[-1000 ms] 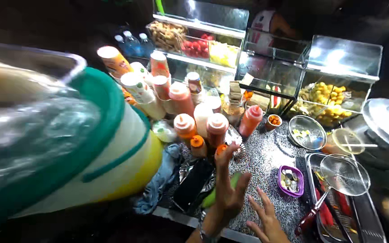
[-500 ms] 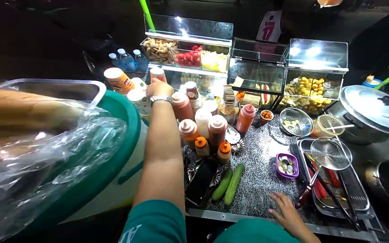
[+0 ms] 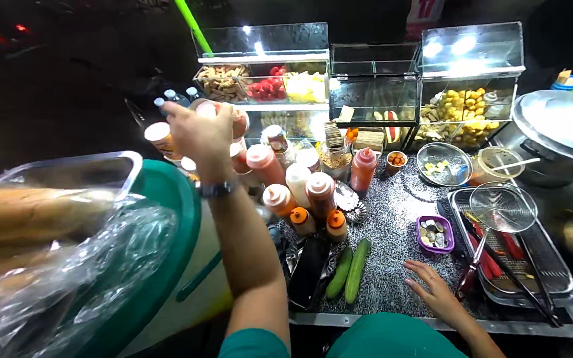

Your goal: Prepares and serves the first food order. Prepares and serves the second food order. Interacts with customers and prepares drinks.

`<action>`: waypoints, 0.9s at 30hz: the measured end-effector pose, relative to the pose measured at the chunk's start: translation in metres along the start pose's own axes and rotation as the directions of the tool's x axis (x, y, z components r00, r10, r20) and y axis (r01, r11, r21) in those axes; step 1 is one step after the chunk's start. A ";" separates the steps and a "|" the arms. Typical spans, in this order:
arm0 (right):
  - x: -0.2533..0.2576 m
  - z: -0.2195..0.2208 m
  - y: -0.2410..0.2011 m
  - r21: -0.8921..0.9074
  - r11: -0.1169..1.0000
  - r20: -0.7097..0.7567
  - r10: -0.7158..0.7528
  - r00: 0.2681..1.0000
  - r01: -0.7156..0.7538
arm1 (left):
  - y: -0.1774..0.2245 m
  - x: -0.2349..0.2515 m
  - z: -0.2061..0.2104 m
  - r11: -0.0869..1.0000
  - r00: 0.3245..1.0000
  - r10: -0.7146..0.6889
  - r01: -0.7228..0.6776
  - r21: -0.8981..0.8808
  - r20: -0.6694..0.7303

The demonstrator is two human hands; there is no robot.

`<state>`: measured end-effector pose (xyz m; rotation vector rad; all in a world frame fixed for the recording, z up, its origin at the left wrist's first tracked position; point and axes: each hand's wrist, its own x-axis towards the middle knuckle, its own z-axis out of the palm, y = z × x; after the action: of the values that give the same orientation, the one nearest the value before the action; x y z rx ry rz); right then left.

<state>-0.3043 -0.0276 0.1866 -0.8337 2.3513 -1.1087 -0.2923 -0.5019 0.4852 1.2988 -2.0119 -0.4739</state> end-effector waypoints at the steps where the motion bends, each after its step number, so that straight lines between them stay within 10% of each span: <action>1: 0.006 -0.003 -0.012 0.086 0.995 -0.046 -0.042 0.998 0.045 | 0.001 -0.028 -0.010 0.993 0.996 0.085 -0.082 -0.087 0.025; 3: 0.016 -0.012 -0.041 0.273 0.947 -0.179 -0.122 0.976 0.168 | -0.005 -0.091 -0.013 0.921 0.928 0.318 -0.253 -0.296 0.197; 6: 0.026 -0.028 -0.081 0.423 0.830 -0.336 -0.229 0.913 0.364 | -0.009 -0.187 0.031 0.746 0.599 0.604 -0.192 -0.638 0.526; 12: 0.022 -0.035 -0.083 0.295 0.895 -0.216 -0.279 0.936 0.335 | -0.058 -0.294 0.099 0.801 0.118 0.596 -0.152 -0.579 0.794; 18: 0.030 -0.027 -0.063 0.184 0.946 0.023 -0.277 0.961 0.268 | -0.087 -0.328 0.136 0.836 0.152 0.525 0.093 -0.541 0.837; 23: 0.037 -0.046 -0.070 0.312 0.950 -0.156 0.057 0.986 -0.006 | -0.096 -0.330 0.143 0.811 0.226 0.575 -0.031 -0.584 0.786; 27: 0.050 -0.043 -0.038 0.003 0.999 -0.296 -0.031 0.955 0.033 | -0.122 -0.342 0.150 0.807 0.260 0.584 -0.082 -0.585 0.769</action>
<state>-0.3536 -0.0569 0.2375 -0.7488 2.5796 -1.3369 -0.2302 -0.2566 0.1850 0.1040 -2.7298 -1.6596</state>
